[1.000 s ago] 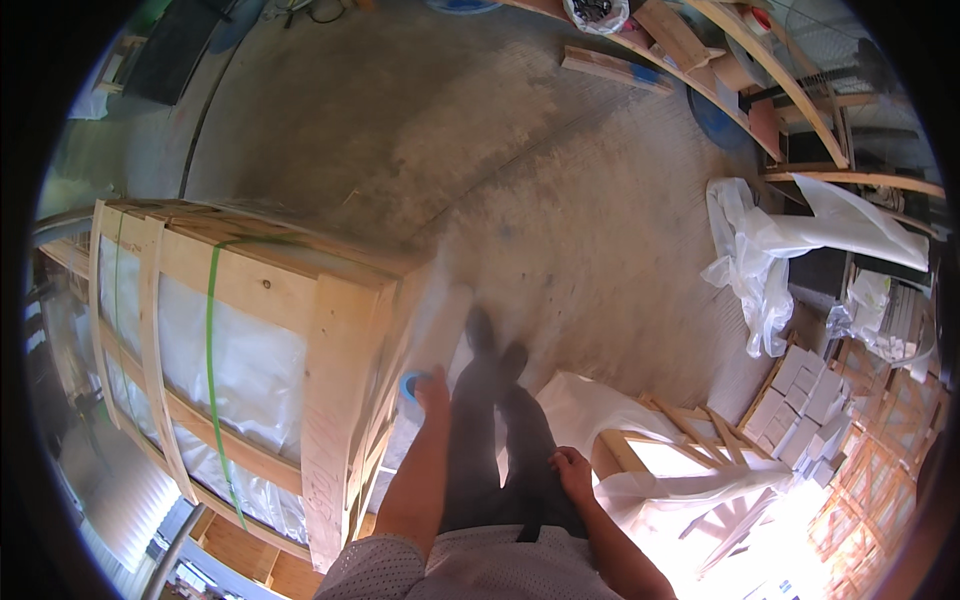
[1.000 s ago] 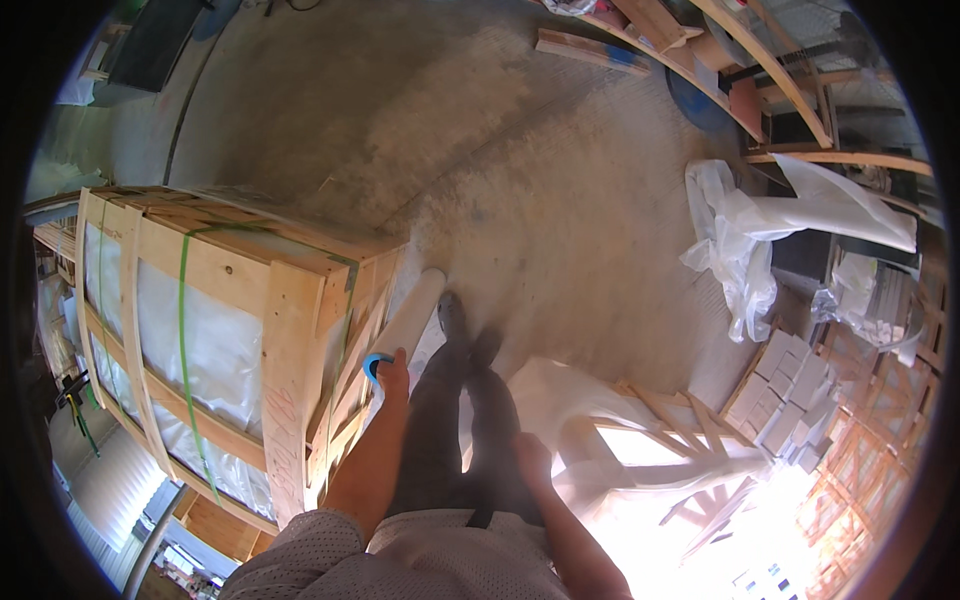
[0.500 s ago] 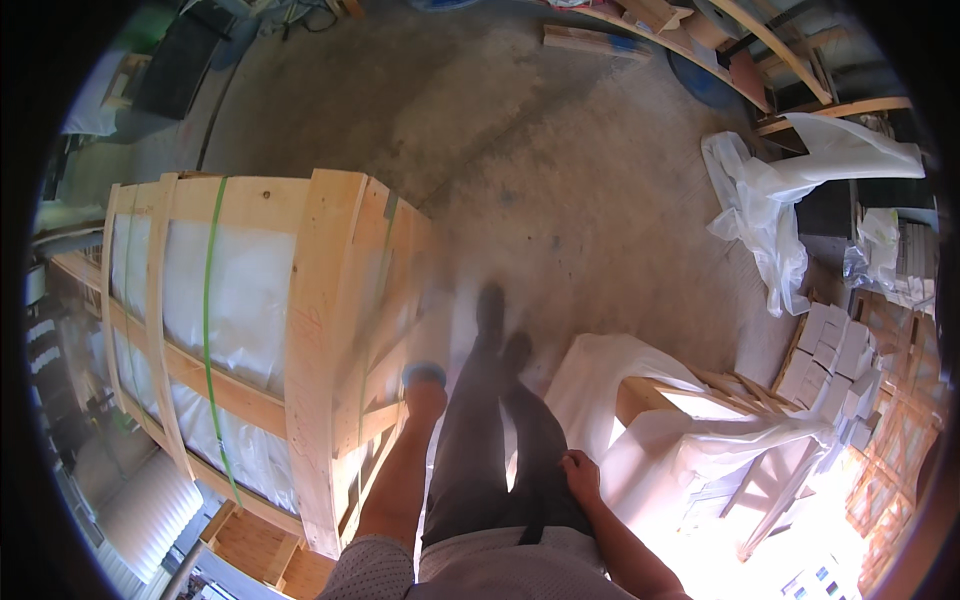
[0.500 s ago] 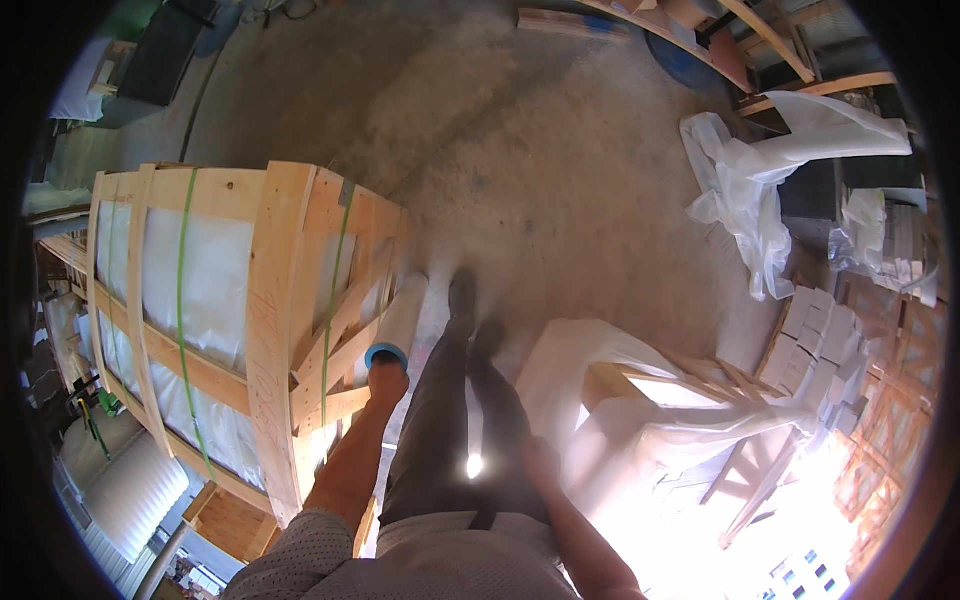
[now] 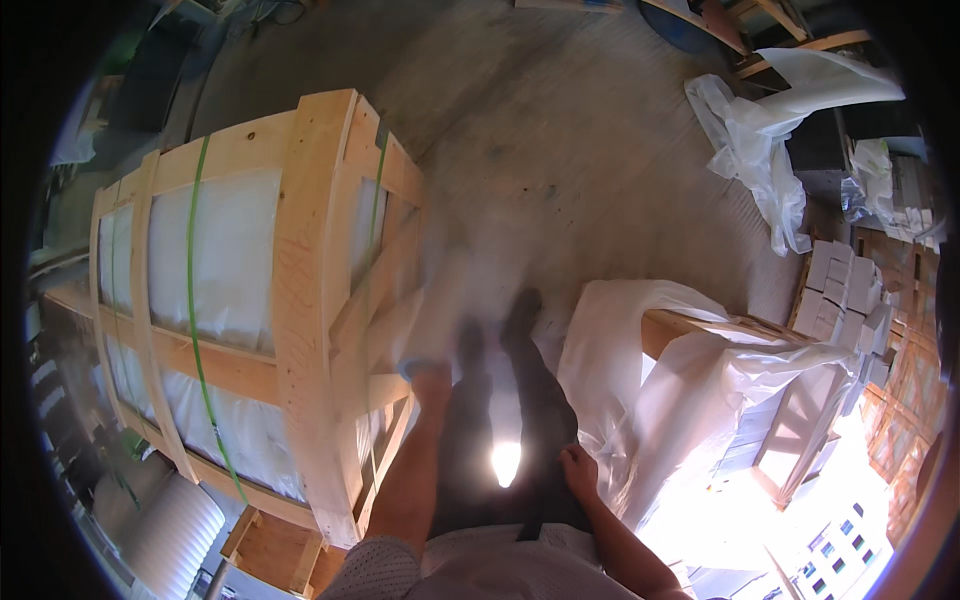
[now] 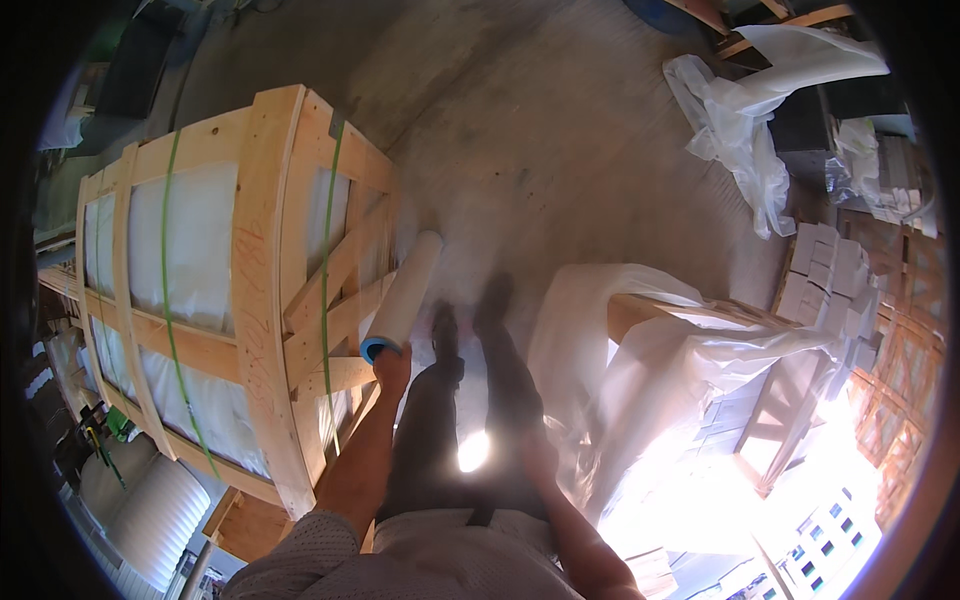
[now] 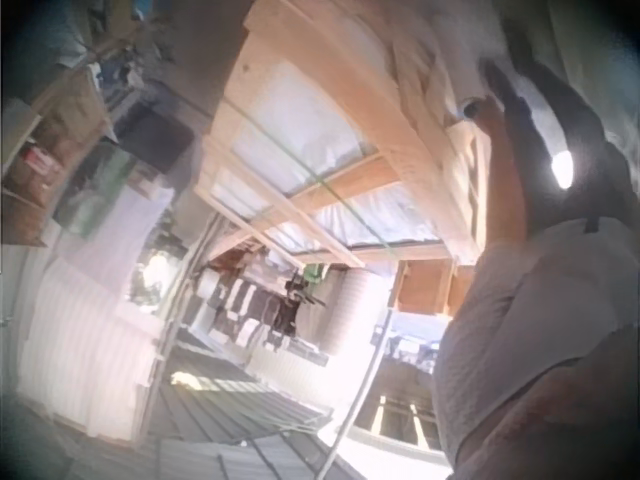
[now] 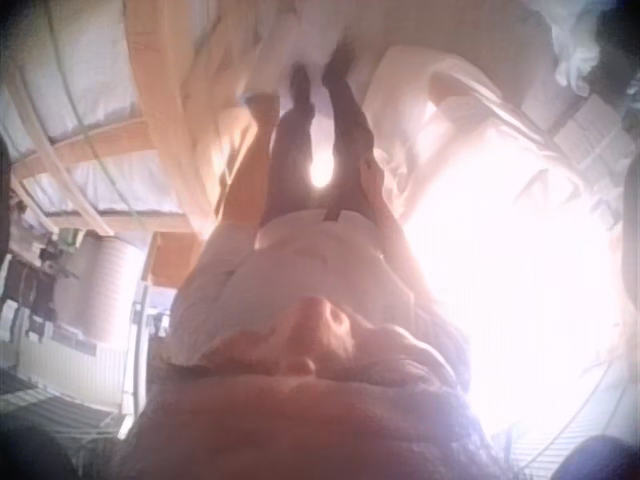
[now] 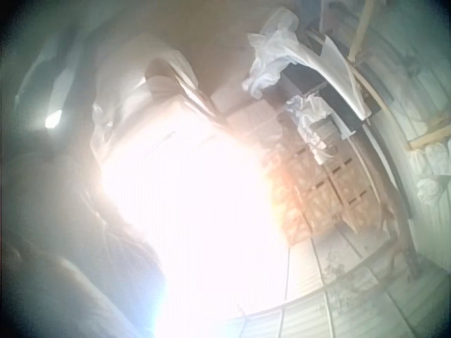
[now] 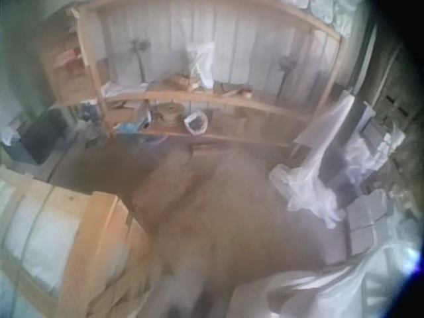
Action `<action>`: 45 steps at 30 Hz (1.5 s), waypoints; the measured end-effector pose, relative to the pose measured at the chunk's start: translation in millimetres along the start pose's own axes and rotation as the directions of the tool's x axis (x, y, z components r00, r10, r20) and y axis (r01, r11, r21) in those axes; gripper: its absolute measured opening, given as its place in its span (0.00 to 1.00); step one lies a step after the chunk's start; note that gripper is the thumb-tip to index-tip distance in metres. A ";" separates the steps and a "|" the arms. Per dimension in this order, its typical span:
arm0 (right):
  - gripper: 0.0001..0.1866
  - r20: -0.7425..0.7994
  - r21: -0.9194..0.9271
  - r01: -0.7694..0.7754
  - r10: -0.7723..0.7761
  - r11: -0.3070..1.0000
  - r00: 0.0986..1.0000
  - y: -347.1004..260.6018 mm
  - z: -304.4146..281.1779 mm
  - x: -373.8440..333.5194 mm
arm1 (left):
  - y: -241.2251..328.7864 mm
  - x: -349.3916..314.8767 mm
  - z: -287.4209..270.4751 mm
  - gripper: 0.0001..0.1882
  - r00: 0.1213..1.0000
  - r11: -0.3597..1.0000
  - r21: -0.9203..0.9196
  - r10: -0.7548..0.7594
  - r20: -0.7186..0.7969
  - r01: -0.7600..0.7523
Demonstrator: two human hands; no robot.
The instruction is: The person secures a wooden crate with a green strapping tool and then wraps it with a roll of clear plastic film. They move around the crate to apply the film on multiple sides, smoothing it as they go.
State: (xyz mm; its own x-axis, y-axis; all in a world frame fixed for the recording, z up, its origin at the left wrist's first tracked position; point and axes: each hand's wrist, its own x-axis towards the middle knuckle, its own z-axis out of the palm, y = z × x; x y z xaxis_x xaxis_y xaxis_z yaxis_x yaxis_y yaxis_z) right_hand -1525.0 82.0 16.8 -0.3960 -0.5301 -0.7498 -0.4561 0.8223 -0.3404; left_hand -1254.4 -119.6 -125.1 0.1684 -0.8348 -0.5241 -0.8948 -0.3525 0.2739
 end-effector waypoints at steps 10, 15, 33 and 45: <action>0.16 0.028 -0.012 -0.125 0.125 0.992 0.992 14.4 54.5 -75.2 | -72.6 -48.2 -7.6 0.12 0.807 0.692 0.417 0.523 0.275 -0.590; 0.16 0.022 0.038 -0.096 0.095 0.995 0.995 38.6 80.7 -109.7 | -87.8 -63.6 12.2 0.23 0.996 0.991 0.110 -0.069 -0.054 0.074; 0.17 0.228 -0.008 0.005 -0.003 1.000 0.974 22.8 40.6 -236.1 | -161.5 -170.9 48.7 0.13 0.821 0.722 0.390 0.510 0.258 -0.571; 0.16 0.064 0.457 -0.340 0.351 0.822 0.934 121.8 201.4 -274.3 | -233.6 -191.8 80.6 0.22 0.931 0.945 -0.022 0.317 -0.182 -0.326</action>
State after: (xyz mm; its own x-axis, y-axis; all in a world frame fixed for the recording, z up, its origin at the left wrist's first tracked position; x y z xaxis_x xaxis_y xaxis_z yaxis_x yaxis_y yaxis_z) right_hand -1311.5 369.3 66.8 -0.4790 -0.1937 -0.8562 0.1234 0.9508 -0.2841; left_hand -1111.0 157.0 -153.6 -0.0518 -0.9657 -0.2543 -0.8916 -0.0700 0.4473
